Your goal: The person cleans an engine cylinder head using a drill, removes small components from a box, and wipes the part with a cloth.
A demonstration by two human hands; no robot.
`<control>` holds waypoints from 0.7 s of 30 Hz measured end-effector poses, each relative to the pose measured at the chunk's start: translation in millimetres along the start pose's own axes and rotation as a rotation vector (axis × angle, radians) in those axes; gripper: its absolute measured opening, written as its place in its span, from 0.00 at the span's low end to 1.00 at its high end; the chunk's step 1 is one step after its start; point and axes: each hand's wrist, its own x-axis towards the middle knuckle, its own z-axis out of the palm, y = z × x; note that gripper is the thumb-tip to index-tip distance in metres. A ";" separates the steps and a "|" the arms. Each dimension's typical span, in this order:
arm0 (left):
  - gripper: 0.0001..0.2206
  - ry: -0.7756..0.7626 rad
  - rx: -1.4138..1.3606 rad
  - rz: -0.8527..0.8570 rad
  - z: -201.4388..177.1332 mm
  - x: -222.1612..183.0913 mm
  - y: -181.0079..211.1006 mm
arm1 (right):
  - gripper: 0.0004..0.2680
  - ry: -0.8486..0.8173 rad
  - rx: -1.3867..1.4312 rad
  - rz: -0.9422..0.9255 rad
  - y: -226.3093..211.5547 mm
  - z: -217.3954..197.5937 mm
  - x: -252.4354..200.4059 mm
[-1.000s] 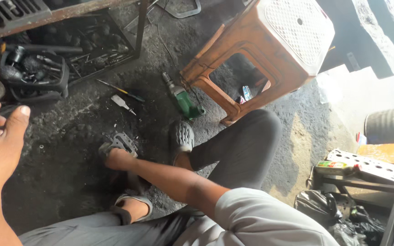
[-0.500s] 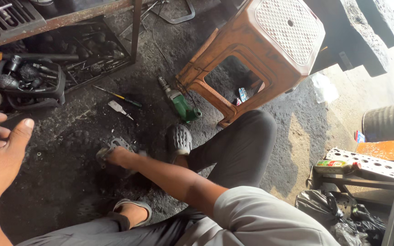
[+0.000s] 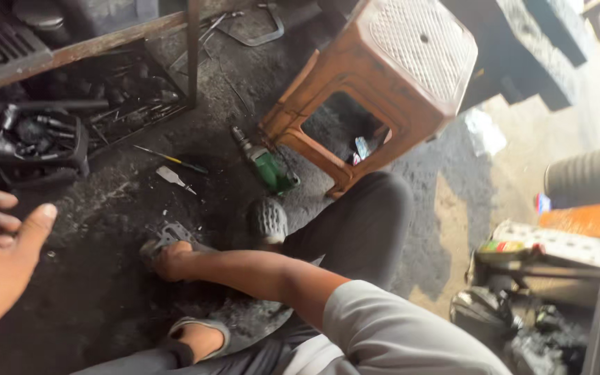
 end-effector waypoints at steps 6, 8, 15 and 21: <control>0.20 -0.021 0.075 0.020 -11.3 -5.3 -5.2 | 0.11 -0.150 0.260 0.099 -15.6 -16.4 2.1; 0.20 -0.020 0.045 0.040 -6.0 -5.7 -12.4 | 0.11 -0.197 0.469 0.182 -6.7 -26.2 0.5; 0.23 -0.028 0.151 -0.009 -8.6 -5.0 -0.1 | 0.13 -0.348 1.788 0.579 32.3 -60.1 -31.0; 0.24 -0.032 0.122 -0.030 -12.1 -2.0 16.8 | 0.14 -0.484 0.699 0.288 7.4 -80.0 -17.6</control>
